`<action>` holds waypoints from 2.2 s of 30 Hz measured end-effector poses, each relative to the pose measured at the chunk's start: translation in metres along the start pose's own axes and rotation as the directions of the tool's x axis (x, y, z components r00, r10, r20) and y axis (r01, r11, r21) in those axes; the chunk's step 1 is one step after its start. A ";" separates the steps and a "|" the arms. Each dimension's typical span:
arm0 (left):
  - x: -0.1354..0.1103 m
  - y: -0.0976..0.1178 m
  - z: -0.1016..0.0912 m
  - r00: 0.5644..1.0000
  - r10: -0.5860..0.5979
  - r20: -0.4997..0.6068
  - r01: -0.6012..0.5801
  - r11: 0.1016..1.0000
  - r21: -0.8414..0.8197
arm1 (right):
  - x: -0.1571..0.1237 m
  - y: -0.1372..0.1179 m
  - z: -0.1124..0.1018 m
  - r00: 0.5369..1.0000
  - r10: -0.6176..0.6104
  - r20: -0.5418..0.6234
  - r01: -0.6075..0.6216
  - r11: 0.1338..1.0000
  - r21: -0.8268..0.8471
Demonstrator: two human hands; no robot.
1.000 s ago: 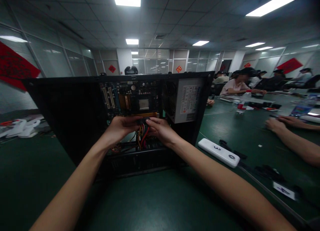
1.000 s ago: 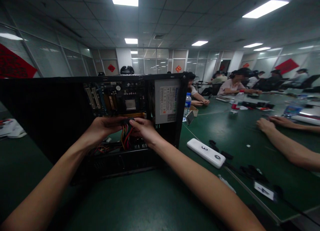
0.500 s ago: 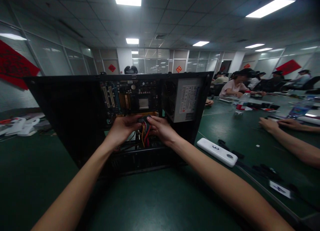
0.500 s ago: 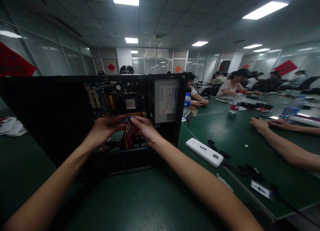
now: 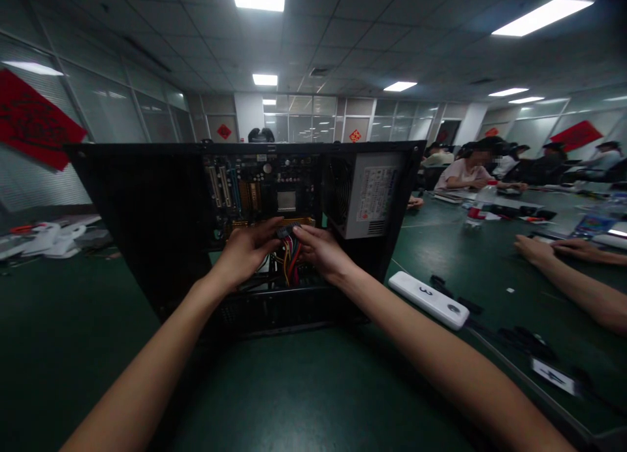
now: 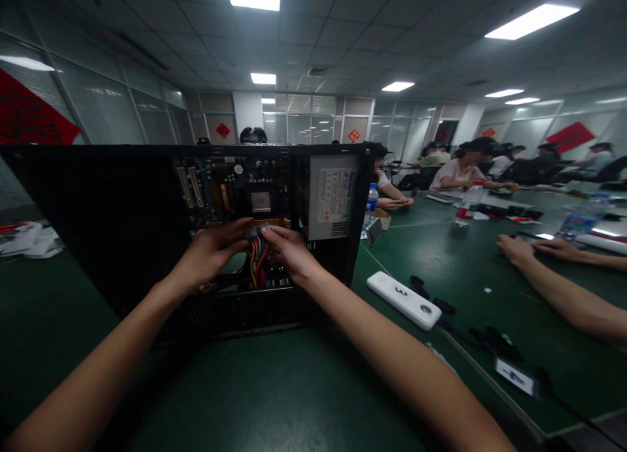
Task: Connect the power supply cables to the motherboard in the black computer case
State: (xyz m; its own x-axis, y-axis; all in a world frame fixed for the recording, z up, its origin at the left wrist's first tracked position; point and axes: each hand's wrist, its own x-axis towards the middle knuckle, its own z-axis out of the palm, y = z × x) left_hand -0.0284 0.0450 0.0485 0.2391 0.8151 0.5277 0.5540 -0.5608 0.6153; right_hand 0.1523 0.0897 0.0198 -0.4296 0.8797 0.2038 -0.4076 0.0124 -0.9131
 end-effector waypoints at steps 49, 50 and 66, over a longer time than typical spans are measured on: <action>0.026 -0.035 0.011 0.950 -0.038 0.310 -0.229 0.592 0.773 | 0.000 -0.013 -0.022 0.920 -0.071 0.385 0.348 -0.303 -0.887; 0.026 -0.037 0.012 0.950 -0.040 0.310 -0.228 0.590 0.775 | 0.000 -0.013 -0.022 0.920 -0.068 0.386 0.350 -0.301 -0.887; 0.026 -0.044 0.013 0.971 -0.070 0.229 -0.132 0.643 0.754 | -0.002 -0.011 -0.024 0.929 -0.008 0.371 0.356 -0.256 -0.899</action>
State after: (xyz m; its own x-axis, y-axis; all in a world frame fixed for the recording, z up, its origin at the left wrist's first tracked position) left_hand -0.0358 0.0922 0.0275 0.3761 0.8639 0.3350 0.9264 -0.3584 -0.1157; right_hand 0.1776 0.0992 0.0210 -0.6944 0.6407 0.3275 0.6752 0.7376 -0.0115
